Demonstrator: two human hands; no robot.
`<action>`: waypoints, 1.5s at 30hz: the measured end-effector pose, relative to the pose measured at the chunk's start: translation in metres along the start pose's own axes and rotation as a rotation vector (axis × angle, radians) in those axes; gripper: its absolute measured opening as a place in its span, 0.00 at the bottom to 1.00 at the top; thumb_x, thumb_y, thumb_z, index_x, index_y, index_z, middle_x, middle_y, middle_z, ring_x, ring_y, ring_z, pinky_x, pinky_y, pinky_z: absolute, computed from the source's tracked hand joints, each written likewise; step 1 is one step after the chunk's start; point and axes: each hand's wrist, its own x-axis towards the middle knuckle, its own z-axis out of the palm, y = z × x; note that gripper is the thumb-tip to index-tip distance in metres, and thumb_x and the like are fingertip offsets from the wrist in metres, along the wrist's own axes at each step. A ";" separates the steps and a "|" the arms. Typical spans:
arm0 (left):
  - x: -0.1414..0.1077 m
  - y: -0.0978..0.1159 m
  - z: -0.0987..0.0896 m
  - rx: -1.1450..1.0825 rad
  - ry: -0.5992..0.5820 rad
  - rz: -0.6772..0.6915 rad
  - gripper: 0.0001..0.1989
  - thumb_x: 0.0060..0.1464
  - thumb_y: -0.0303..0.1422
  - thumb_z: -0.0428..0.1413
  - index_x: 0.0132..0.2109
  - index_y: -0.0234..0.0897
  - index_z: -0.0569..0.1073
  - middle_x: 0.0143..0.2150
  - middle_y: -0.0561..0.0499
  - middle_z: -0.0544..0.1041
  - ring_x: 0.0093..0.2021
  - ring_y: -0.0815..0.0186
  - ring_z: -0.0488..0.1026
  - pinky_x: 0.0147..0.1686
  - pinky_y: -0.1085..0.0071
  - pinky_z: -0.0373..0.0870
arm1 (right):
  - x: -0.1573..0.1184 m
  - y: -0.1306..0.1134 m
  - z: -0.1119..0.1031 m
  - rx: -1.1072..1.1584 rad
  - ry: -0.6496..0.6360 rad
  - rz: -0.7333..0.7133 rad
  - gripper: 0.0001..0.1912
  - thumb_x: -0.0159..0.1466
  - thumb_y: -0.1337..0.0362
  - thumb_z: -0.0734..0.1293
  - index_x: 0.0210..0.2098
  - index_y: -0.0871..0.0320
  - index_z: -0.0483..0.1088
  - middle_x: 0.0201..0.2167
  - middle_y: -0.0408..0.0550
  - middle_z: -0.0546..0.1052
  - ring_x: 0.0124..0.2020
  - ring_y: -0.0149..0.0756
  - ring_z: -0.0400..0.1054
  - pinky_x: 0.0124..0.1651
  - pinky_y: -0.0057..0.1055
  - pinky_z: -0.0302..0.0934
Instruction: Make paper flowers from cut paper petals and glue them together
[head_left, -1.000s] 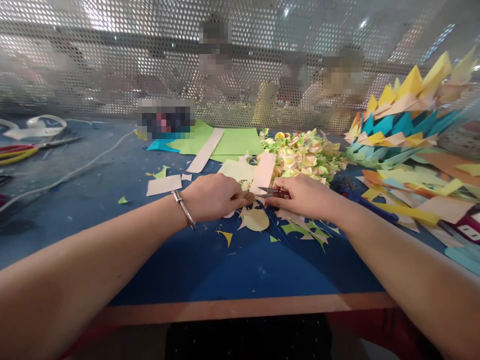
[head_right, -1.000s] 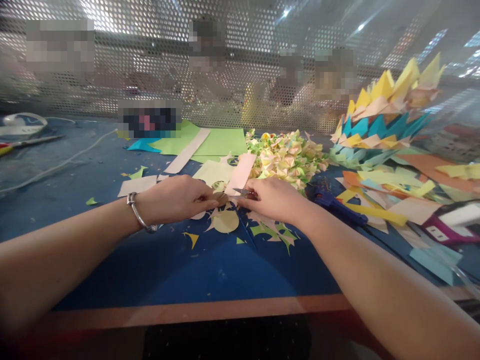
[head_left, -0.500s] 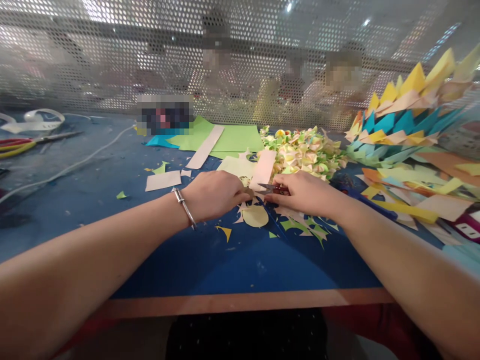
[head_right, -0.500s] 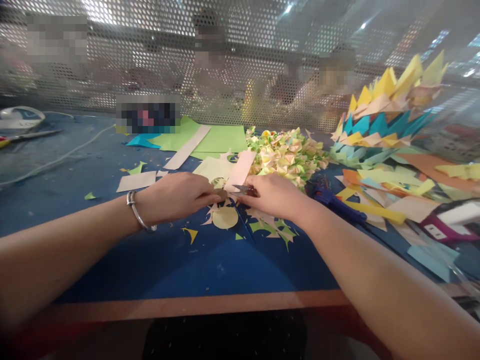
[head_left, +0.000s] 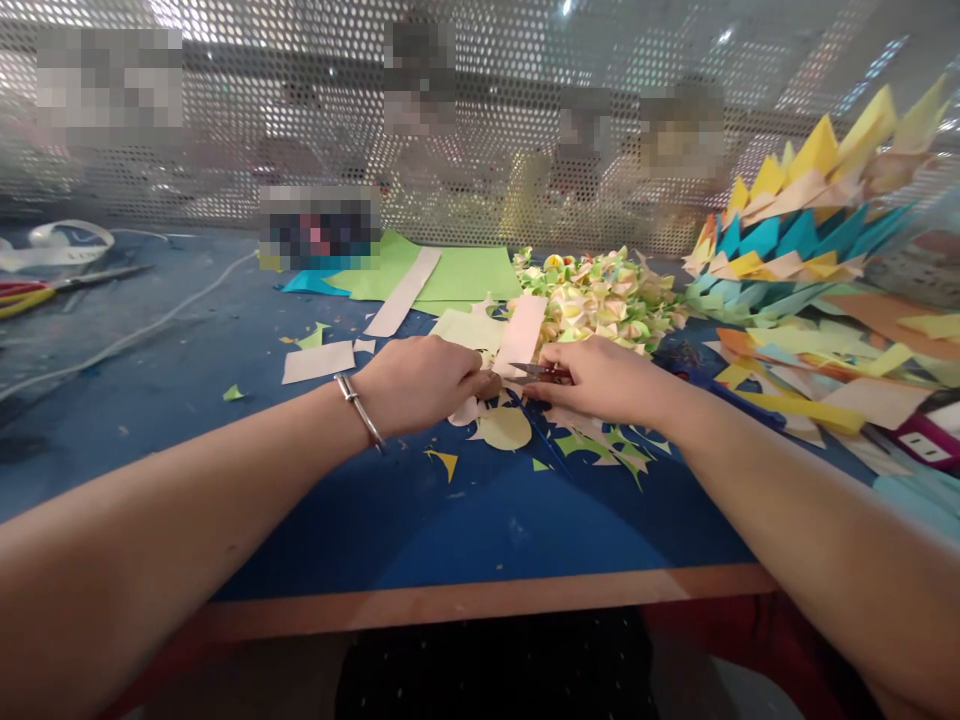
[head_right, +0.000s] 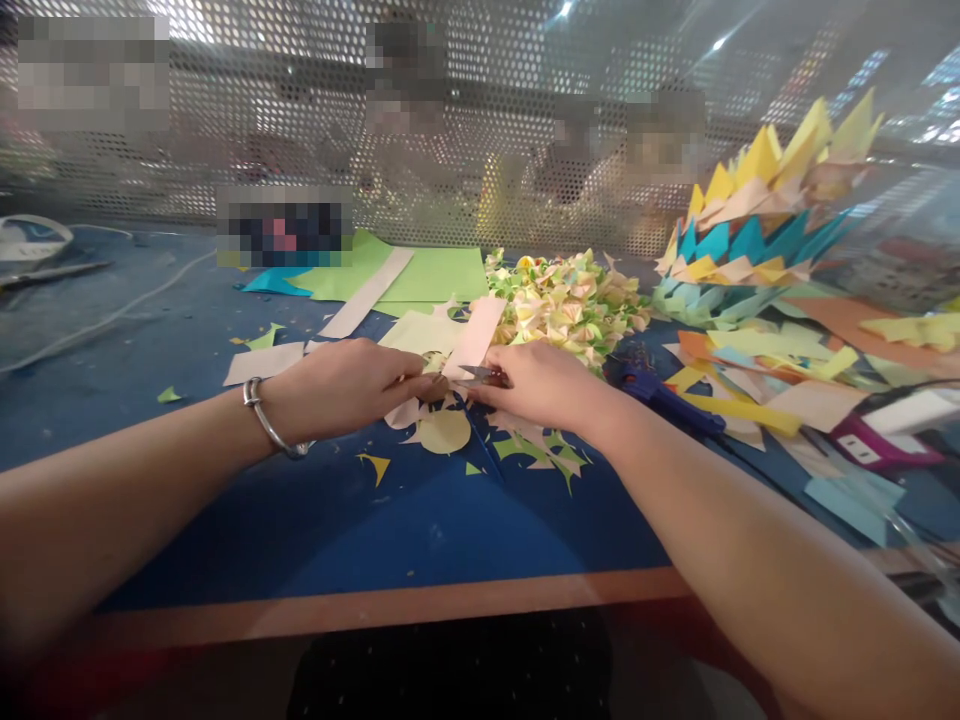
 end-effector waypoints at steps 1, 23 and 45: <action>0.000 0.000 0.000 0.018 0.020 0.001 0.20 0.64 0.42 0.46 0.36 0.38 0.79 0.23 0.46 0.72 0.21 0.65 0.61 0.26 0.68 0.50 | 0.000 0.000 0.000 0.002 0.000 -0.005 0.15 0.65 0.51 0.66 0.35 0.56 0.73 0.27 0.46 0.77 0.26 0.35 0.68 0.27 0.32 0.51; -0.004 0.011 0.016 -0.084 0.023 0.292 0.17 0.60 0.39 0.53 0.53 0.38 0.73 0.50 0.44 0.74 0.44 0.58 0.74 0.35 0.67 0.64 | 0.000 0.002 0.000 -0.067 0.009 0.009 0.17 0.65 0.49 0.65 0.35 0.57 0.72 0.25 0.47 0.75 0.26 0.35 0.65 0.29 0.32 0.49; 0.000 0.011 0.009 -0.370 0.109 0.232 0.02 0.53 0.30 0.56 0.34 0.36 0.72 0.32 0.51 0.75 0.31 0.67 0.69 0.30 0.72 0.60 | 0.000 -0.002 -0.001 -0.065 -0.018 0.038 0.16 0.64 0.50 0.65 0.30 0.56 0.67 0.23 0.44 0.72 0.24 0.32 0.62 0.27 0.31 0.46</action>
